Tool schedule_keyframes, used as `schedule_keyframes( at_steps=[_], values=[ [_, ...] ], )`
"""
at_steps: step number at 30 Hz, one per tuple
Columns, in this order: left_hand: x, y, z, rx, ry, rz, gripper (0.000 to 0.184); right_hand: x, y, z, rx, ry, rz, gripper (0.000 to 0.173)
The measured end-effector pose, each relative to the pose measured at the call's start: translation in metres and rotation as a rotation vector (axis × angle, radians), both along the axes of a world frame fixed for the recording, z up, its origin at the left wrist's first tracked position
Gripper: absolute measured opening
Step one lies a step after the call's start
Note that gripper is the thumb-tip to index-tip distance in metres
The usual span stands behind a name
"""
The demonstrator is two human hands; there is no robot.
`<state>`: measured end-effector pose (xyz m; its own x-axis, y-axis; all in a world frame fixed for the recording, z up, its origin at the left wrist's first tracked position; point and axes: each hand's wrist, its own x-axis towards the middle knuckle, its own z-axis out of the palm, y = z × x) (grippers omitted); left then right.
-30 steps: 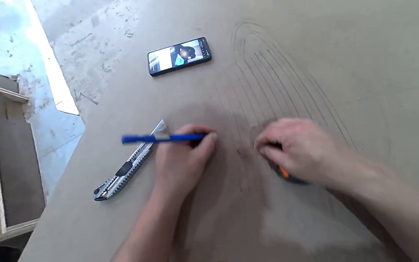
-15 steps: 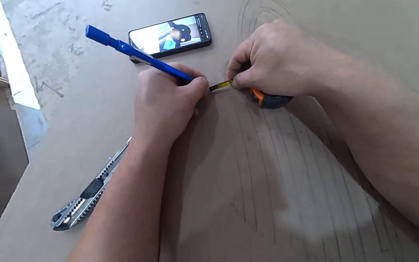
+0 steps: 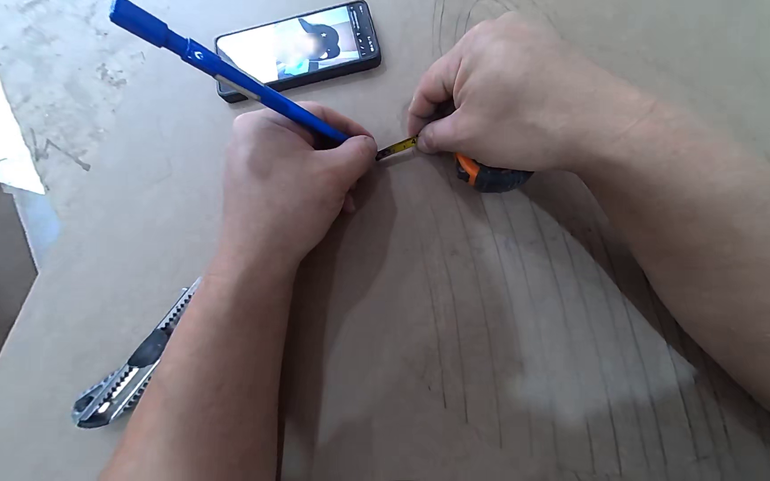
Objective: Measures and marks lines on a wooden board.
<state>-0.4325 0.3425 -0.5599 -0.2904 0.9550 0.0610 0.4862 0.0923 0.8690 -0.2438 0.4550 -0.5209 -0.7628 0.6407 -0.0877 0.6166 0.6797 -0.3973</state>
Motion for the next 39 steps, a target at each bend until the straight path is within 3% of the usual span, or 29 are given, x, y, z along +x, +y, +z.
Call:
schedule_keyframes(
  at_steps=[39],
  values=[
    [0.0053, 0.0003, 0.0020, -0.023, 0.049, 0.032, 0.002, -0.0010, -0.0015, 0.0022, 0.001, -0.039, -0.028, 0.011]
  ],
)
